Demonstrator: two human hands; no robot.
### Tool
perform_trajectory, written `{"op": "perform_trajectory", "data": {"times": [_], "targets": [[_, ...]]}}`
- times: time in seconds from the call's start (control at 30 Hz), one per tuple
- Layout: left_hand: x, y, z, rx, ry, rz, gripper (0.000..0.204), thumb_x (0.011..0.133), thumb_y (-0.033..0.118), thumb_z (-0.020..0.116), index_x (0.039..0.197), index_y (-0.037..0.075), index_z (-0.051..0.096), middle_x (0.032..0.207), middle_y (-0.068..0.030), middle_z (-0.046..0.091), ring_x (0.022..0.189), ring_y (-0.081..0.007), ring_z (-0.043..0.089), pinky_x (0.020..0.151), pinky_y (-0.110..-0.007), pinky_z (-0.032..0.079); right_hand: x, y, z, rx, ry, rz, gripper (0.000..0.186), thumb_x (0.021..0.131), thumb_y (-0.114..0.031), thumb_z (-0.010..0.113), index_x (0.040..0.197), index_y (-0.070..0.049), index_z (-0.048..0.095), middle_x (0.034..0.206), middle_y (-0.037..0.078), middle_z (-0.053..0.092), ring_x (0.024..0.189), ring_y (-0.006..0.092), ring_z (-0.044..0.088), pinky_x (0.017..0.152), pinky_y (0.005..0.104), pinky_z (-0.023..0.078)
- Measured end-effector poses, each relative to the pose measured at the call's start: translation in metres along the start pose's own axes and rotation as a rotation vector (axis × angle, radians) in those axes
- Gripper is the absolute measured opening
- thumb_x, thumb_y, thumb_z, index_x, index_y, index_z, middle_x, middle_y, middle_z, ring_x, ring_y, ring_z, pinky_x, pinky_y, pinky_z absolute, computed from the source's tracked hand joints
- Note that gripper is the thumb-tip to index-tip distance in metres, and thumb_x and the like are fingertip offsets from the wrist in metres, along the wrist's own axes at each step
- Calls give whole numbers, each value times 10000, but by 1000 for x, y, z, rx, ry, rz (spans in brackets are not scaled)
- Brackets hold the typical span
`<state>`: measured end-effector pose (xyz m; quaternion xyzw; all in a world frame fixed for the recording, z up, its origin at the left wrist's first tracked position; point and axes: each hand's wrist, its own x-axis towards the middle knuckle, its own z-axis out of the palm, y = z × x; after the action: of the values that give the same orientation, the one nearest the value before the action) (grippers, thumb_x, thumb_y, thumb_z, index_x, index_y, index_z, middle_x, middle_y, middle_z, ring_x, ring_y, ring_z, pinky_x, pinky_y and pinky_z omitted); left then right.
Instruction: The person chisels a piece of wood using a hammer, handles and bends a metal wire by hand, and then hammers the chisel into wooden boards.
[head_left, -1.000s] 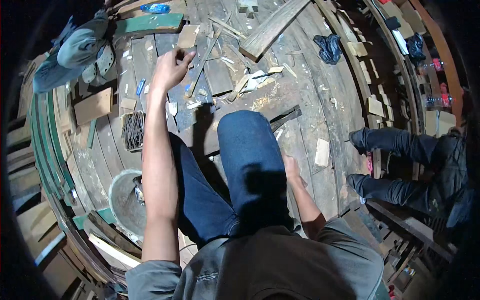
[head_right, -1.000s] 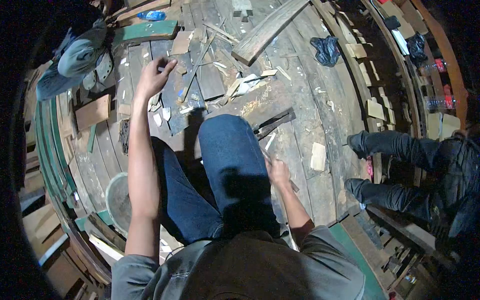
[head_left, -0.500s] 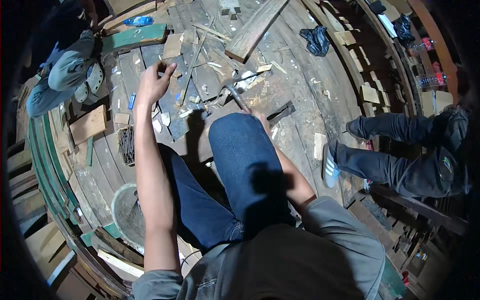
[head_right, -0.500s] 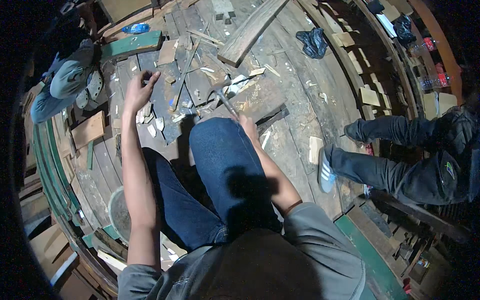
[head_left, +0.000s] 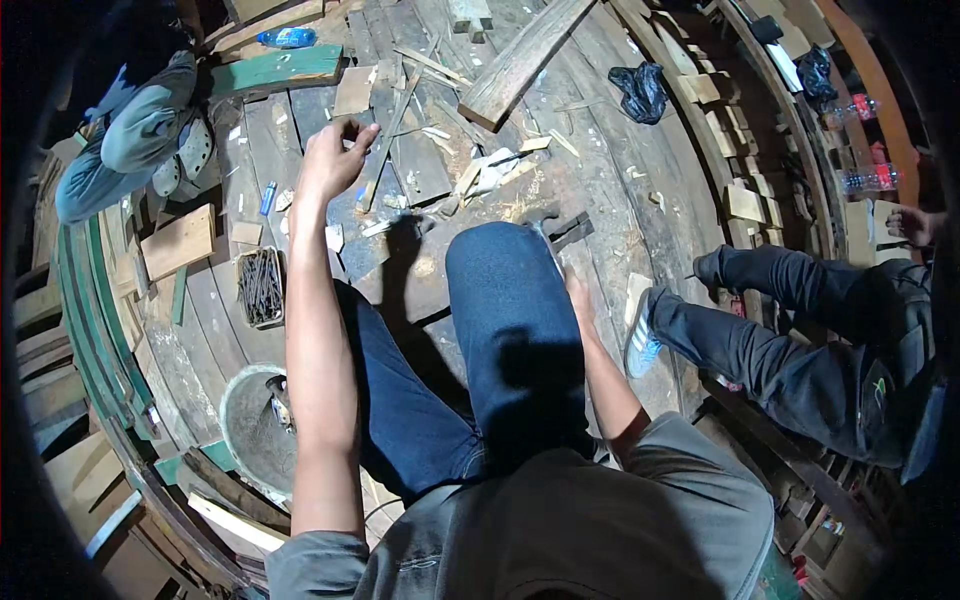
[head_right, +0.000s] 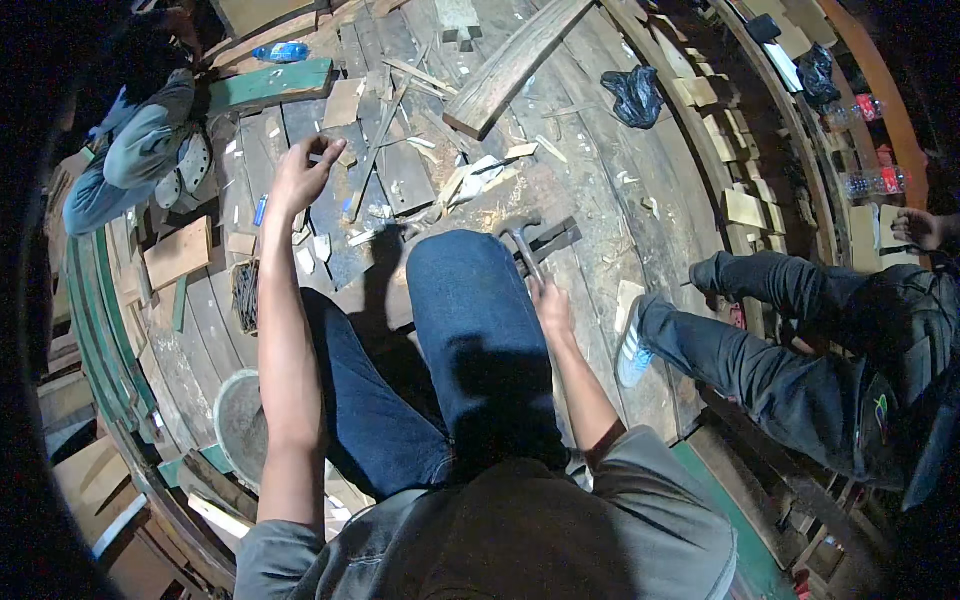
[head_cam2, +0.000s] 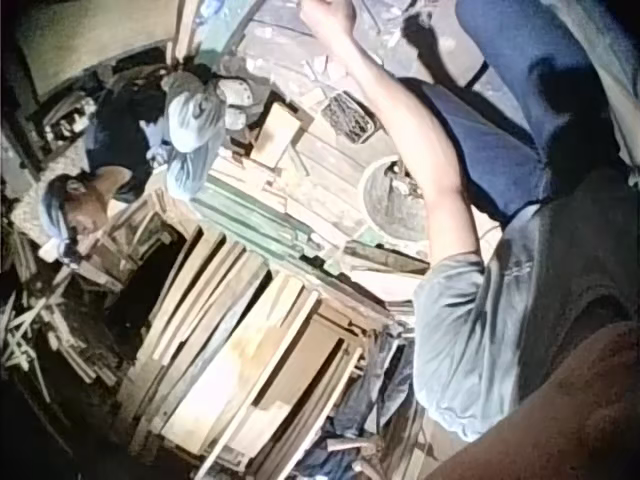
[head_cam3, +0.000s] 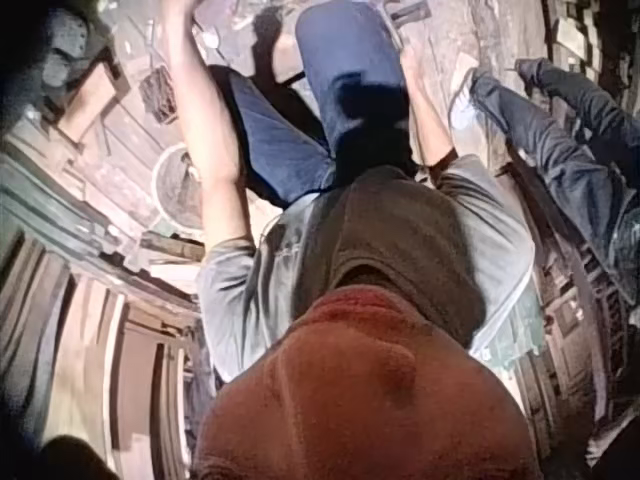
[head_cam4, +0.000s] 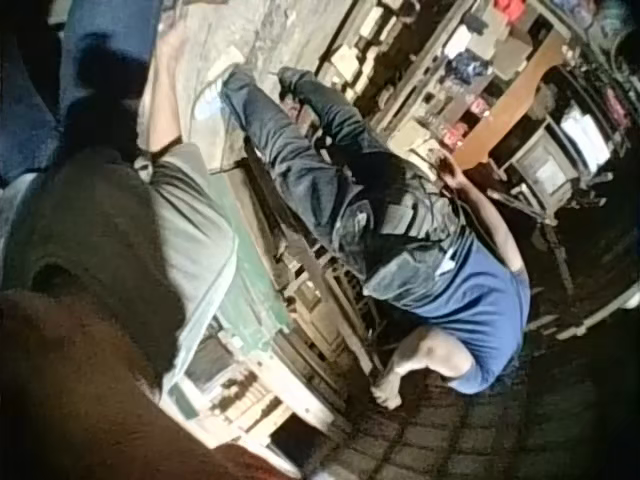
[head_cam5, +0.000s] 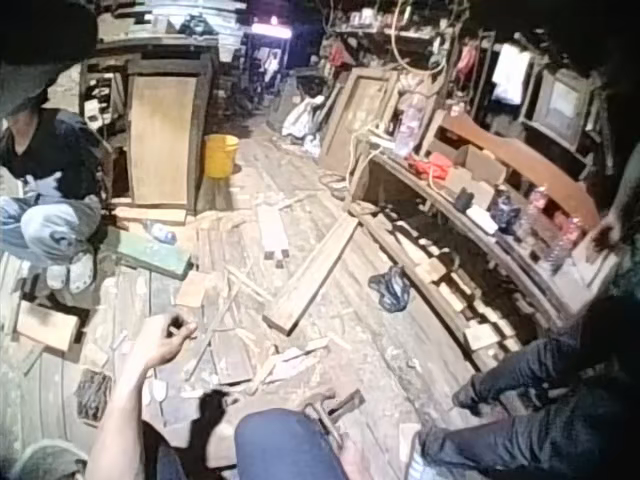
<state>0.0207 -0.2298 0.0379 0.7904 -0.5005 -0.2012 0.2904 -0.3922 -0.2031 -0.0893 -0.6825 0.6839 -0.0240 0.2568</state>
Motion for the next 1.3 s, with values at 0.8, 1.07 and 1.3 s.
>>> {"op": "perform_trajectory", "data": {"times": [0.8,1.07,1.3], "targets": [[-3,-26,1,-162,172,-178,380,766,381,625,819,5,636,811,-217,620,816,-350,602,708,-408,464,98,-169,-133,841,276,-368,355,858,-274,585,574,-113,444,460,-44,371,363,61,327,345,228,238],[-18,-18,-50,-416,541,-41,334,789,313,628,922,6,614,857,-171,635,804,-249,616,716,-335,466,43,-240,-112,1353,13,-396,331,834,-319,591,623,-140,409,508,-42,333,401,65,307,384,226,252],[-101,-16,-104,-460,495,7,327,831,308,598,930,-3,602,802,-100,637,723,-143,592,676,-286,463,25,-219,-19,1468,-529,-241,245,841,-238,544,669,-115,418,431,-45,270,306,78,259,293,241,231]]}}
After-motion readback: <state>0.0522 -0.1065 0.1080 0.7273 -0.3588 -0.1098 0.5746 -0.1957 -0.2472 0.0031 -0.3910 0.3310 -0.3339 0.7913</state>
